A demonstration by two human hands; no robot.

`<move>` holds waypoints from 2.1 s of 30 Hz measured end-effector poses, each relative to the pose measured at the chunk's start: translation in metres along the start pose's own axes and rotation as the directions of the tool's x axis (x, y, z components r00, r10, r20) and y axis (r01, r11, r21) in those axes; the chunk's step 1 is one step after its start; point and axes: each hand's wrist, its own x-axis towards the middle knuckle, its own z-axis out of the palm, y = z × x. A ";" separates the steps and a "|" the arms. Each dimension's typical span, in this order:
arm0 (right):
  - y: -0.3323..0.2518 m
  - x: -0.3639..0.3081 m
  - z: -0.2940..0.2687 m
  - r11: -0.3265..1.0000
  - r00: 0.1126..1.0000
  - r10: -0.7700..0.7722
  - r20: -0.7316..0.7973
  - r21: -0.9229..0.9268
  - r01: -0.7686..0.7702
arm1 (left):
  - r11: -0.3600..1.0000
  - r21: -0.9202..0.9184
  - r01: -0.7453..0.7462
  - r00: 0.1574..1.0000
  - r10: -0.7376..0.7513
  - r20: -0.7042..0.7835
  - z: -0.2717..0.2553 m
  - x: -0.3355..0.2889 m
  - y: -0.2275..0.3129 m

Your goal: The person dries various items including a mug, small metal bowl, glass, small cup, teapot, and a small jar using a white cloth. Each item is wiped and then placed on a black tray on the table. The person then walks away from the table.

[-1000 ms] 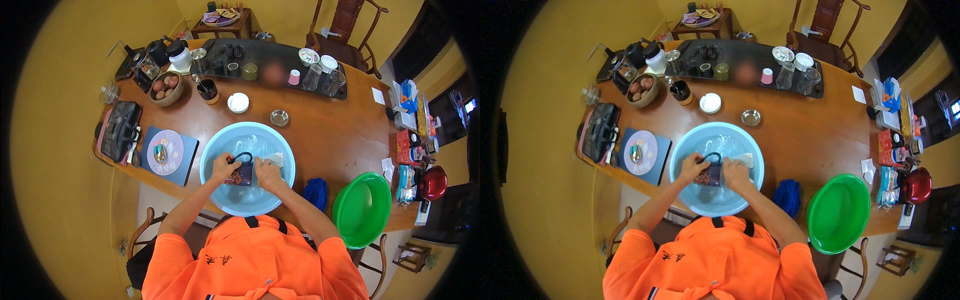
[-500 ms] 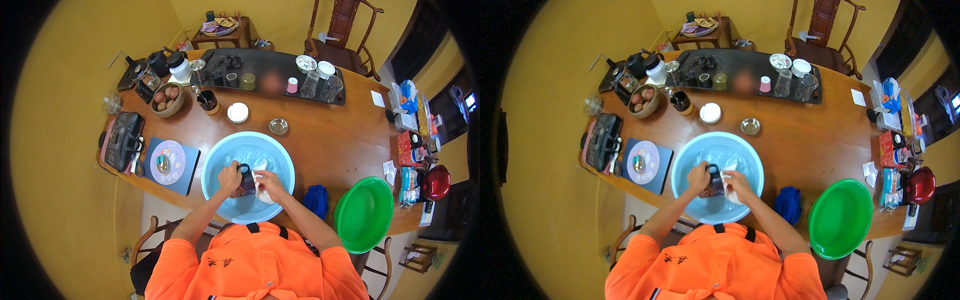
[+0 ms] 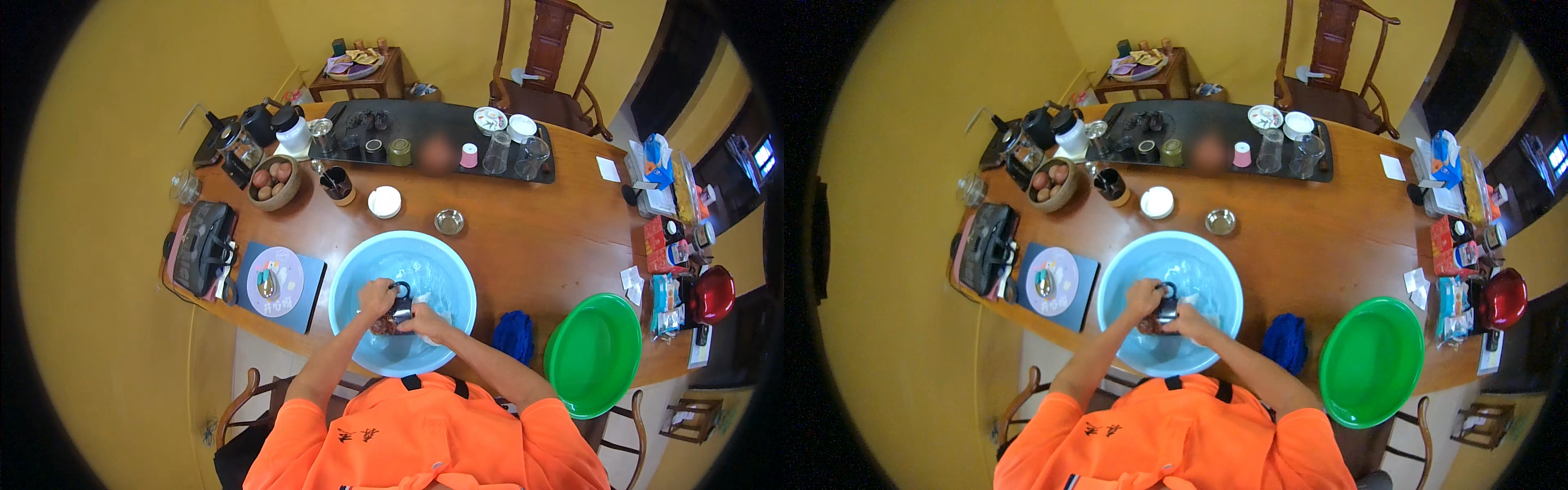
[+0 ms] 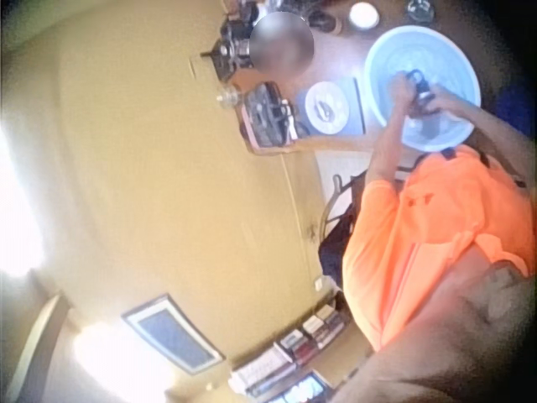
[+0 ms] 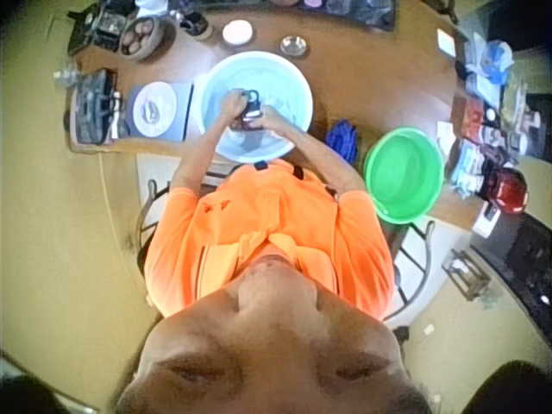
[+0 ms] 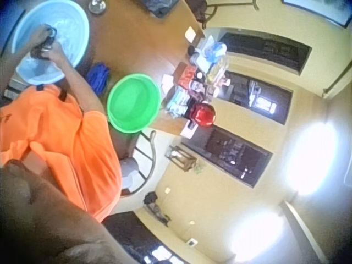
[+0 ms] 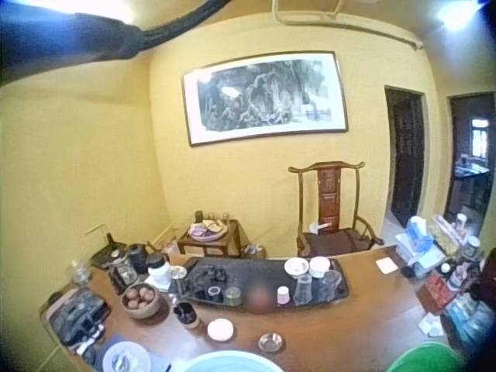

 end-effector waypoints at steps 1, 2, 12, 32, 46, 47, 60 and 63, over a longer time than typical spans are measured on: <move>-0.004 0.000 0.001 0.990 0.998 0.055 -0.030 0.134 -0.050 | 1.000 -0.009 -0.023 1.000 0.023 -0.002 0.008 0.002 -0.004; -0.009 0.000 0.002 0.959 0.992 0.112 -0.051 0.267 -0.095 | 1.000 -0.004 -0.018 1.000 0.018 0.002 0.011 0.003 -0.006; -0.011 -0.007 -0.006 0.719 0.957 0.187 -0.221 0.695 0.020 | 0.851 -0.510 -0.128 0.969 0.218 0.120 -0.003 -0.003 -0.010; -0.034 -0.051 0.003 0.395 0.690 -0.676 0.258 -0.663 0.636 | 0.093 -0.874 0.477 0.876 0.025 0.481 -0.010 -0.023 -0.001; -0.082 -0.040 -0.019 0.956 0.999 -0.044 0.029 0.292 0.034 | 0.180 -0.979 0.099 0.982 0.144 0.126 -0.020 -0.054 0.022; -0.080 -0.037 -0.018 0.866 0.996 -0.039 0.075 0.501 -0.004 | 0.191 -0.978 0.082 0.986 0.127 0.107 -0.014 -0.050 0.013; -0.087 -0.045 -0.006 0.285 0.751 -0.211 0.625 -0.696 0.659 | -0.073 -0.697 0.714 0.697 -0.021 0.716 -0.033 -0.021 -0.008; -0.055 -0.025 -0.011 0.174 0.714 -0.307 0.629 -0.700 0.692 | 0.034 -0.682 0.731 0.682 -0.068 0.728 -0.040 -0.015 -0.005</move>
